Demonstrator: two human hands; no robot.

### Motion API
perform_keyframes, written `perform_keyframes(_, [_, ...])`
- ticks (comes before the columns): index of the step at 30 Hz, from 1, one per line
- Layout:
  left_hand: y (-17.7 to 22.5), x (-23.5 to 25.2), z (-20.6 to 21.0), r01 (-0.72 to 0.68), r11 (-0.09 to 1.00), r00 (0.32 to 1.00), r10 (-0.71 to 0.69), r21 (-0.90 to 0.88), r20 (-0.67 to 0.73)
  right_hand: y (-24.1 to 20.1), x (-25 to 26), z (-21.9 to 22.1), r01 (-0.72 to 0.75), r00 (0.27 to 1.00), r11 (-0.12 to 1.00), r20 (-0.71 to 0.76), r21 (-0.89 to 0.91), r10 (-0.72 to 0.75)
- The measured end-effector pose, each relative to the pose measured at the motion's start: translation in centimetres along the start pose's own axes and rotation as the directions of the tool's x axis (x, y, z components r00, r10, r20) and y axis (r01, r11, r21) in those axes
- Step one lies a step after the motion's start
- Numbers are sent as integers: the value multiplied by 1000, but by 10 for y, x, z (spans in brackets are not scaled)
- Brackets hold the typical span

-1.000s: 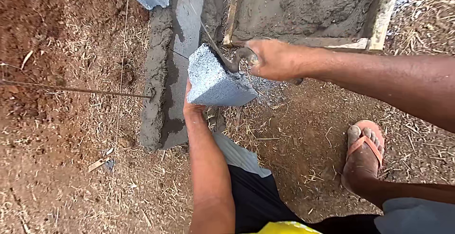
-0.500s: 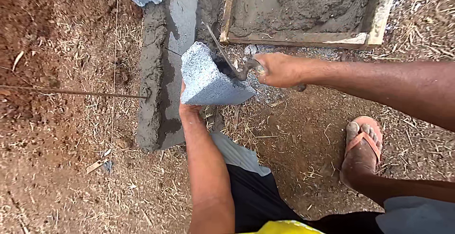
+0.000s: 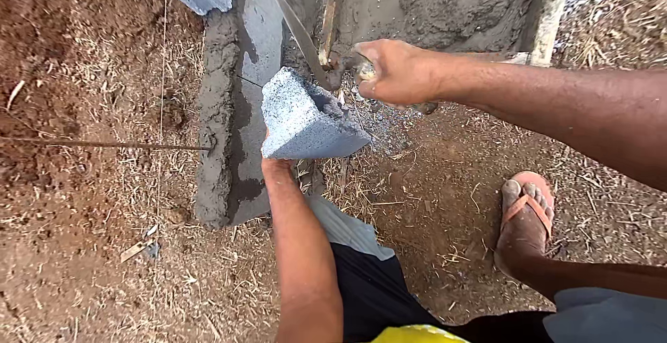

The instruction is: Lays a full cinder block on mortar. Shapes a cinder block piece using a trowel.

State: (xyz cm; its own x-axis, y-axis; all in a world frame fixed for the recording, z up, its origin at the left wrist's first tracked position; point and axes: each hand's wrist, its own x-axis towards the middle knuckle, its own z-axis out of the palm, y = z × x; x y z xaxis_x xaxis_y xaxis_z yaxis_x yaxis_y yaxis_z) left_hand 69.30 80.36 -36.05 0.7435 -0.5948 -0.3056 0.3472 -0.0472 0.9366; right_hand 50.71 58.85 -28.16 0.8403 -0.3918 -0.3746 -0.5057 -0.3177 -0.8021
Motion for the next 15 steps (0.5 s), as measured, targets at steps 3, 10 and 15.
perform_keyframes(3, [0,-3,1,21,999,999,-22,-40,-29,17,9,18,-54,997,998,55,-37,55])
perform_keyframes(10, [-6,2,-10,38,992,998,-32,-119,55,20,8,14,-108,990,991,78,-74,114])
perform_keyframes(15, [-7,3,-11,22,992,996,-11,-126,84,5,5,11,-29,999,999,-33,-23,28])
